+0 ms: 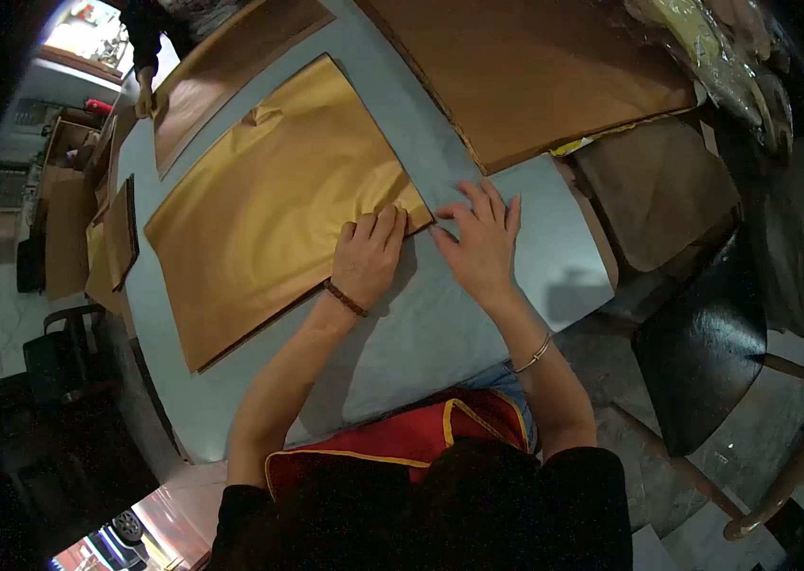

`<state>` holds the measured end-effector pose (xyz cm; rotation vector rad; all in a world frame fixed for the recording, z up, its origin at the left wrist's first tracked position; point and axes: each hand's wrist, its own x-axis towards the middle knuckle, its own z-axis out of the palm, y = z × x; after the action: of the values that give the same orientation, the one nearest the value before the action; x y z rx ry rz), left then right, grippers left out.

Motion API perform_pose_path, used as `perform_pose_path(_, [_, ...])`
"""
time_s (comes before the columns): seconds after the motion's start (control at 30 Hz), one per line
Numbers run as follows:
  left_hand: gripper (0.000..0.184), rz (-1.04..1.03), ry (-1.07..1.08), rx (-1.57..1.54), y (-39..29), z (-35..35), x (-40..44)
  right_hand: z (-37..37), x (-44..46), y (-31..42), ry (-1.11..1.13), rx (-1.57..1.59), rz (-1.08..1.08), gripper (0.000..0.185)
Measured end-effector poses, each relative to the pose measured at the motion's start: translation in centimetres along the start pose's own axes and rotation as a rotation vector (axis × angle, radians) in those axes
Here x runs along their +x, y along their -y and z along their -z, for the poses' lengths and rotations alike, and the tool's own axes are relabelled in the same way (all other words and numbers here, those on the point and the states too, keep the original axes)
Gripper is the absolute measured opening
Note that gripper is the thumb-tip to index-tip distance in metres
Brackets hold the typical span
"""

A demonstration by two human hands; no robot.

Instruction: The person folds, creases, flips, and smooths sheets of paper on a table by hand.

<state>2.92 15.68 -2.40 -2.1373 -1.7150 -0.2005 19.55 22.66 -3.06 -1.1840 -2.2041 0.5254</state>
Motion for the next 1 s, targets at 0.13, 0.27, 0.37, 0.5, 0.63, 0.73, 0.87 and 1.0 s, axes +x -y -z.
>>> perform_pose_path(0.13, [0.039,0.016,0.021,-0.024,-0.35,0.66,0.43,-0.06,0.09,0.17,-0.017,-0.01,-0.012,0.019])
perform_pose_path(0.27, [0.04,-0.005,-0.04,-0.057,-0.4,0.4,0.55,-0.18,0.07,-0.04,-0.027,-0.037,-0.001,0.019])
perform_pose_path(0.37, [0.04,-0.016,-0.078,-0.051,-0.26,0.27,0.65,-0.1,0.05,-0.07,-0.029,-0.02,-0.001,0.019])
perform_pose_path(0.5, [0.037,-0.009,-0.07,-0.068,0.01,0.38,0.81,0.06,0.14,0.15,-0.026,-0.007,-0.01,0.019])
perform_pose_path(0.63, [0.036,0.008,-0.068,-0.065,0.05,0.46,0.98,-0.06,0.12,0.0,-0.045,-0.013,-0.006,0.019])
perform_pose_path(0.73, [0.035,0.008,-0.092,-0.057,0.01,0.23,0.95,0.09,0.19,0.15,-0.031,-0.009,-0.016,0.018])
perform_pose_path(0.87, [0.035,0.019,-0.075,-0.066,-0.07,0.04,0.95,0.07,0.03,-0.07,-0.038,0.003,0.029,0.018])
perform_pose_path(1.0, [0.034,0.021,-0.065,-0.084,-0.02,0.06,1.08,0.27,-0.32,-0.19,-0.022,-0.024,0.073,0.018])
